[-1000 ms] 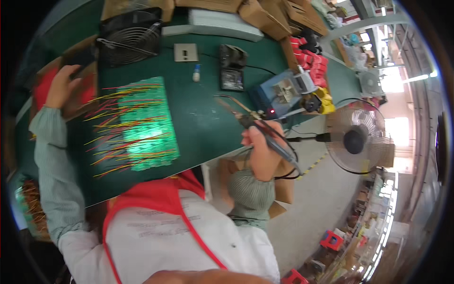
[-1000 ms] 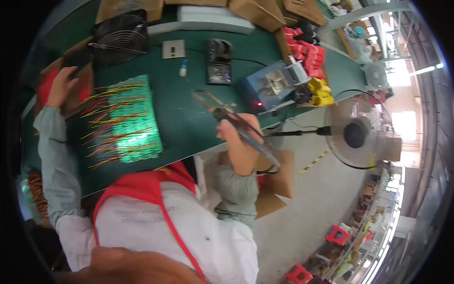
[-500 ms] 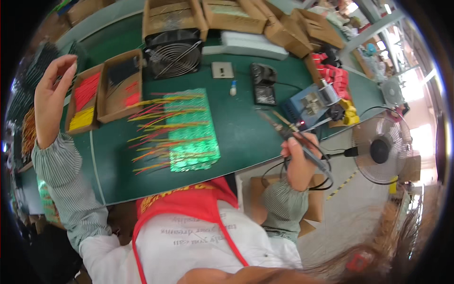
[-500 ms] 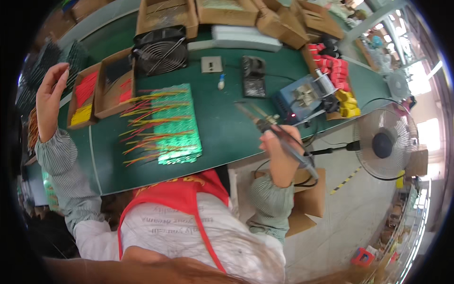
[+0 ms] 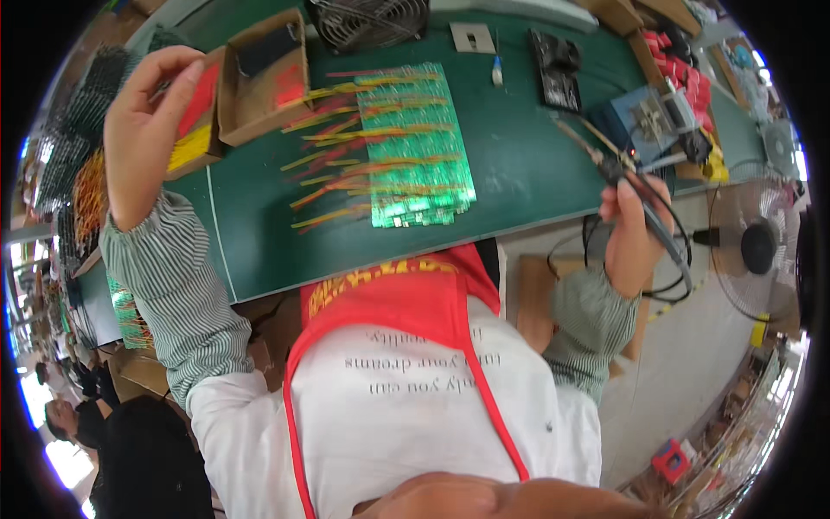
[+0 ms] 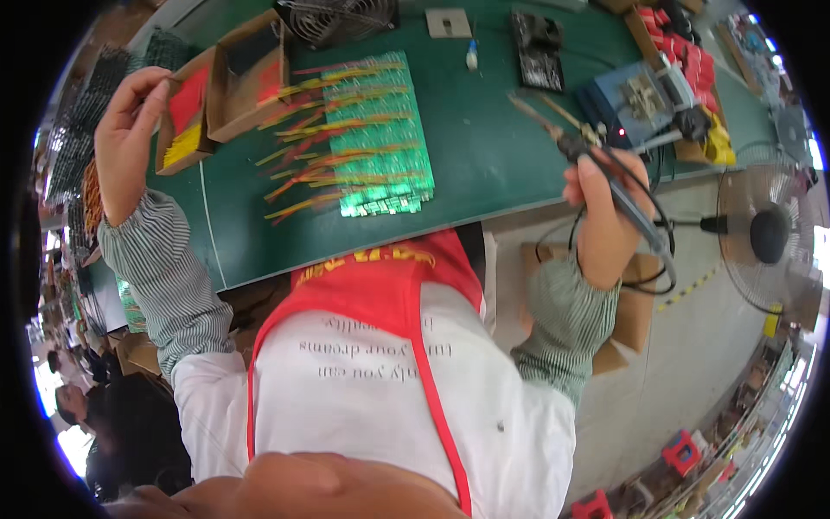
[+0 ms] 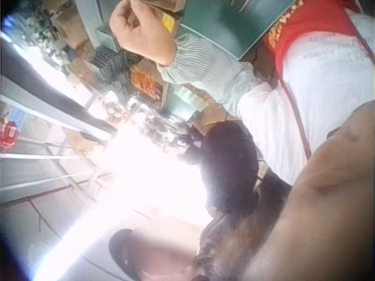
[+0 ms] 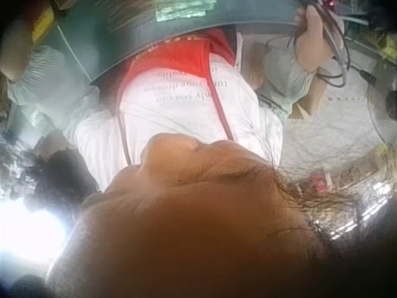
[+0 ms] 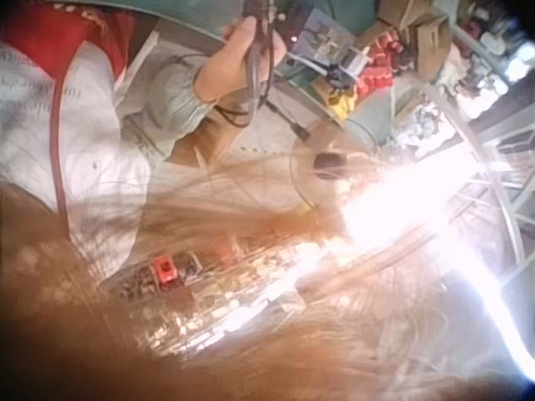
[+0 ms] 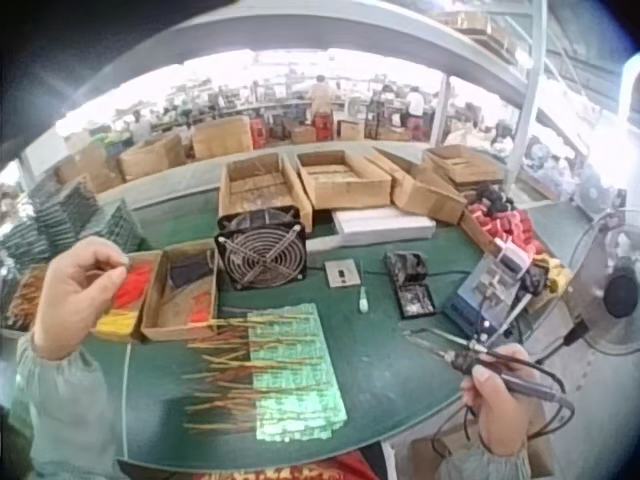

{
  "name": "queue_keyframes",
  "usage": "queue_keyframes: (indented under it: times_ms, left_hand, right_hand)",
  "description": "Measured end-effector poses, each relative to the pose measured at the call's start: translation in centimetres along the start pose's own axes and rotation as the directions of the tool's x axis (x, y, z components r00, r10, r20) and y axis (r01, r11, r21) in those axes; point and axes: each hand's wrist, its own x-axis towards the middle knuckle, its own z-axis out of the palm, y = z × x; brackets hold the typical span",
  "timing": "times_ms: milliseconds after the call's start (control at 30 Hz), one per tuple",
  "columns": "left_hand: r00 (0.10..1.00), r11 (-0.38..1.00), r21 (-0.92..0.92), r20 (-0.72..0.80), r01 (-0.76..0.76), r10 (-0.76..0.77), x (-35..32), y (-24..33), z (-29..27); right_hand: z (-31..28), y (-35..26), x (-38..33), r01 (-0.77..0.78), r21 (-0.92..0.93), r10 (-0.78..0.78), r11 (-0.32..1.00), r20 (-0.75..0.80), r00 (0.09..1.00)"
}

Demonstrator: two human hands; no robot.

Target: The person solders wires onto circuit boards using a soldering iron, positioning wires on the boards by hand and setting assembled circuit boards aside.

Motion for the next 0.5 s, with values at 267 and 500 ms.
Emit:
queue_keyframes:
  times_ms: [267,500]
  left_hand:
    - [0.998,0.999,0.011,-0.037,-0.046,0.047,-0.9,2.4,-1.6]
    - [0.975,0.998,0.015,-0.210,-0.066,0.068,-2.5,3.6,-3.6]
  right_hand:
    - [0.8,-0.6,0.0,-0.003,-0.017,0.003,1.000,0.011,1.000]
    - [0.9,-0.5,-0.2,0.008,-0.089,-0.009,0.996,-0.013,1.000]
